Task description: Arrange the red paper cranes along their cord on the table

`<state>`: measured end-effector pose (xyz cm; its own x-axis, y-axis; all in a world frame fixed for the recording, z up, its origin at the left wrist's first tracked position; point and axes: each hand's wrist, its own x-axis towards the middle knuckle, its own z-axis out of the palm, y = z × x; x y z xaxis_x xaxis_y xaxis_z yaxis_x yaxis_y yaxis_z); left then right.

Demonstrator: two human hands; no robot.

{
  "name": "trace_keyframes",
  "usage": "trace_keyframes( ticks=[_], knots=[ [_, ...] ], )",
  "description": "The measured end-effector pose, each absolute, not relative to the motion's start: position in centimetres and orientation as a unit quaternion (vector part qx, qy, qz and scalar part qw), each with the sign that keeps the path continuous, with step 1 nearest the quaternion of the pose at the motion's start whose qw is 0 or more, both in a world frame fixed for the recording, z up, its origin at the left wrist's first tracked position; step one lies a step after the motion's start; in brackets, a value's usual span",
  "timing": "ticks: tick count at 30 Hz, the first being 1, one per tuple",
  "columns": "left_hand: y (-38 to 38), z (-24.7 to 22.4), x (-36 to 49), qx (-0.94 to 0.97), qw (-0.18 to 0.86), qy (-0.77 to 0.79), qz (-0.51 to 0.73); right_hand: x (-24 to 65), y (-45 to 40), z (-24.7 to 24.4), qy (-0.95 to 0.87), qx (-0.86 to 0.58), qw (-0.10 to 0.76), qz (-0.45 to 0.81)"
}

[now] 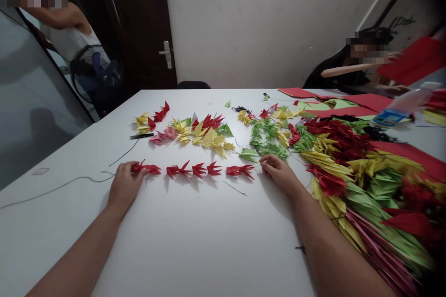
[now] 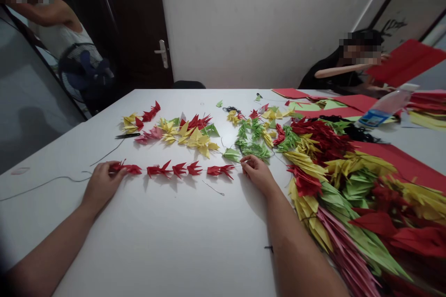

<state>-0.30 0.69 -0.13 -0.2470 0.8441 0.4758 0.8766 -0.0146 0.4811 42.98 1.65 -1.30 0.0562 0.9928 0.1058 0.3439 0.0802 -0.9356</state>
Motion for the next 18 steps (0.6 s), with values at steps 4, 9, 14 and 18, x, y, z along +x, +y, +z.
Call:
trace_keyframes(
  ticks=[4, 9, 14, 18],
  knots=[
    [0.8, -0.2, -0.5, -0.618, 0.039, -0.699, -0.357, 42.8, 1.7, -1.2, -0.586, -0.574, 0.446, 0.359],
    [1.2, -0.8, -1.0, -0.640, 0.071, -0.685, -0.341, 42.6, 1.7, -1.2, -0.588, -0.581, 0.442, 0.348],
    [1.2, -1.1, -1.2, -0.646, 0.085, -0.676, -0.344, 42.5, 1.6, -1.2, -0.587, -0.586, 0.440, 0.344],
    [1.3, -1.3, -1.3, -0.653, 0.080, -0.679, -0.325, 42.6, 1.7, -1.3, -0.588, -0.589, 0.436, 0.342]
  ],
)
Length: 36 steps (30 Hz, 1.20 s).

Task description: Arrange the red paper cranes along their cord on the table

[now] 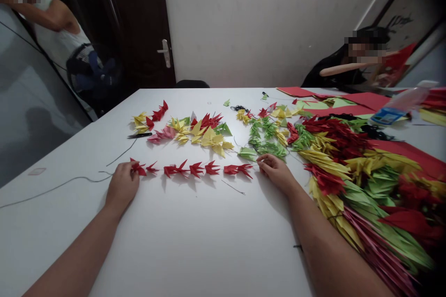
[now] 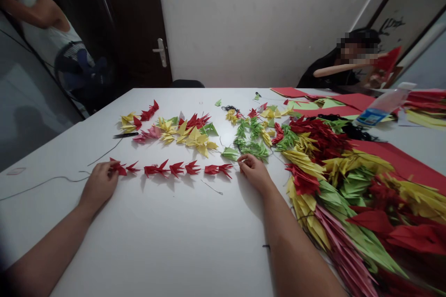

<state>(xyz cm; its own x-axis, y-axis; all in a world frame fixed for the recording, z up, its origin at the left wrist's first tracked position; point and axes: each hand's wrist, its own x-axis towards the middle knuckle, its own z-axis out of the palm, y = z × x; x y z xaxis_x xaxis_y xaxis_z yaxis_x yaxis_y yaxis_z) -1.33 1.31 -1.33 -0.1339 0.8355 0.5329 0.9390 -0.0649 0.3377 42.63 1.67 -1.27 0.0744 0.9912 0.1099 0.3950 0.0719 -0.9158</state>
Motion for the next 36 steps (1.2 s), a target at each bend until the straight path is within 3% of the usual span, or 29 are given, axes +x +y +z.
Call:
trace_keyframes(
  ticks=[9, 19, 27, 33, 36],
  knots=[
    [0.6, -0.9, -0.9, -0.632, 0.102, -0.669, -0.378, 42.7, 1.9, -1.6, -0.582, -0.578, 0.451, 0.352],
    [1.2, -2.0, -0.9, -0.661, 0.143, -0.673, -0.301, 42.5, 1.9, -1.5, -0.591, -0.598, 0.430, 0.328],
    [1.1, -1.1, -0.7, -0.670, 0.078, -0.680, -0.287, 41.6, 0.8, -0.3, -0.662, -0.604, 0.437, 0.075],
    [0.9, -0.5, -0.6, -0.666, 0.050, -0.689, -0.280, 41.2, 0.9, -0.7, -0.781, -0.528, 0.329, 0.043],
    [0.8, -0.5, -0.6, -0.667, 0.047, -0.689, -0.280, 41.4, 1.3, -1.2, -0.785, -0.529, 0.321, 0.036]
  ],
)
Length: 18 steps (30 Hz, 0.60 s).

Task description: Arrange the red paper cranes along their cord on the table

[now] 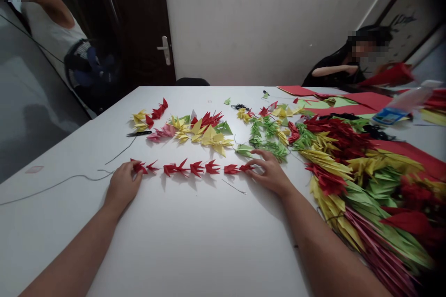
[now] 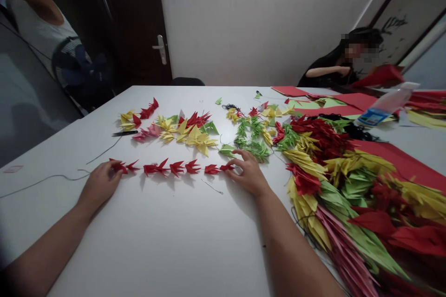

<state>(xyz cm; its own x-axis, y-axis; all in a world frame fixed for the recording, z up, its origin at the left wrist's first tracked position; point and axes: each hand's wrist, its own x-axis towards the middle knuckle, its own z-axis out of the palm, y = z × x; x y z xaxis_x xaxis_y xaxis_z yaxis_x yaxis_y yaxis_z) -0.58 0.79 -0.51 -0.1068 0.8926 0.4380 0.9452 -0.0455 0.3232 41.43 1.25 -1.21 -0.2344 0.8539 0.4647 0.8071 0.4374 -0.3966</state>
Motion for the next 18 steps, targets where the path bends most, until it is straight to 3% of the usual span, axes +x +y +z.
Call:
trace_keyframes(
  ticks=[11, 18],
  knots=[
    [0.8, -0.6, -0.5, -0.669, 0.056, -0.677, -0.303, 41.8, 1.0, -1.0, -0.750, -0.533, 0.374, 0.119],
    [-0.6, 0.5, 0.1, -0.627, 0.096, -0.628, -0.451, 42.2, 1.2, -0.9, -0.633, -0.587, 0.482, 0.153]
  ],
)
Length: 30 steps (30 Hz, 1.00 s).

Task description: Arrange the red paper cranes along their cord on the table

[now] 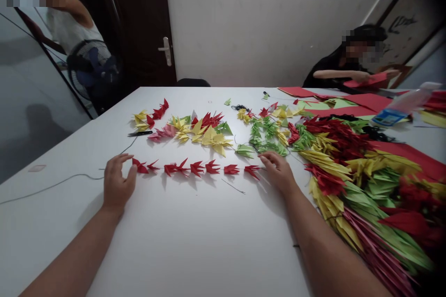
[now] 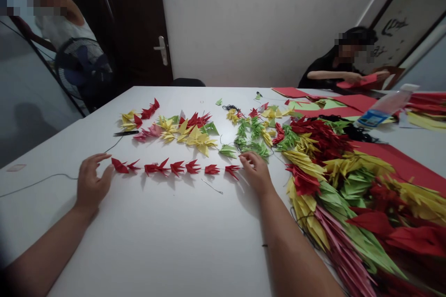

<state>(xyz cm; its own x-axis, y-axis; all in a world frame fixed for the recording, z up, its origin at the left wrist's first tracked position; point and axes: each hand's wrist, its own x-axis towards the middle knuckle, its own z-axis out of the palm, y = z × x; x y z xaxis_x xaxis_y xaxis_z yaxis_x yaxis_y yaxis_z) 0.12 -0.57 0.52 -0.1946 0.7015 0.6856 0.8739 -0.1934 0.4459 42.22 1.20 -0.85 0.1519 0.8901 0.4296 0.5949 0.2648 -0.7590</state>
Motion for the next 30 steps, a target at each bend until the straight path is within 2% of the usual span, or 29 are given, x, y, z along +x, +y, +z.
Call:
trace_keyframes(
  ticks=[3, 6, 8, 14, 22, 26, 30],
  knots=[
    [-0.4, 0.0, -0.4, -0.585, 0.034, -0.652, -0.481, 42.6, 1.2, -1.0, -0.586, -0.623, 0.486, 0.178],
    [0.0, -0.5, -0.8, -0.589, -0.063, -0.698, -0.402, 42.9, 1.3, -1.0, -0.594, -0.637, 0.453, 0.191],
    [0.2, -0.4, -0.7, -0.596, -0.091, -0.721, -0.343, 43.2, 1.3, -1.0, -0.620, -0.629, 0.425, 0.198],
    [0.0, 0.3, 0.1, -0.617, -0.088, -0.720, -0.306, 44.3, 1.4, -0.9, -0.691, -0.596, 0.347, 0.216],
    [0.0, 0.2, 0.0, -0.628, -0.080, -0.725, -0.273, 43.8, 1.2, -0.3, -0.734, -0.569, 0.317, 0.191],
    [0.1, 0.2, 0.0, -0.648, -0.062, -0.713, -0.261, 43.9, 1.0, -0.2, -0.696, -0.592, 0.331, 0.235],
    [0.2, 0.0, -0.1, -0.675, -0.033, -0.700, -0.232, 44.3, 1.2, -0.7, -0.625, -0.603, 0.400, 0.293]
  ],
)
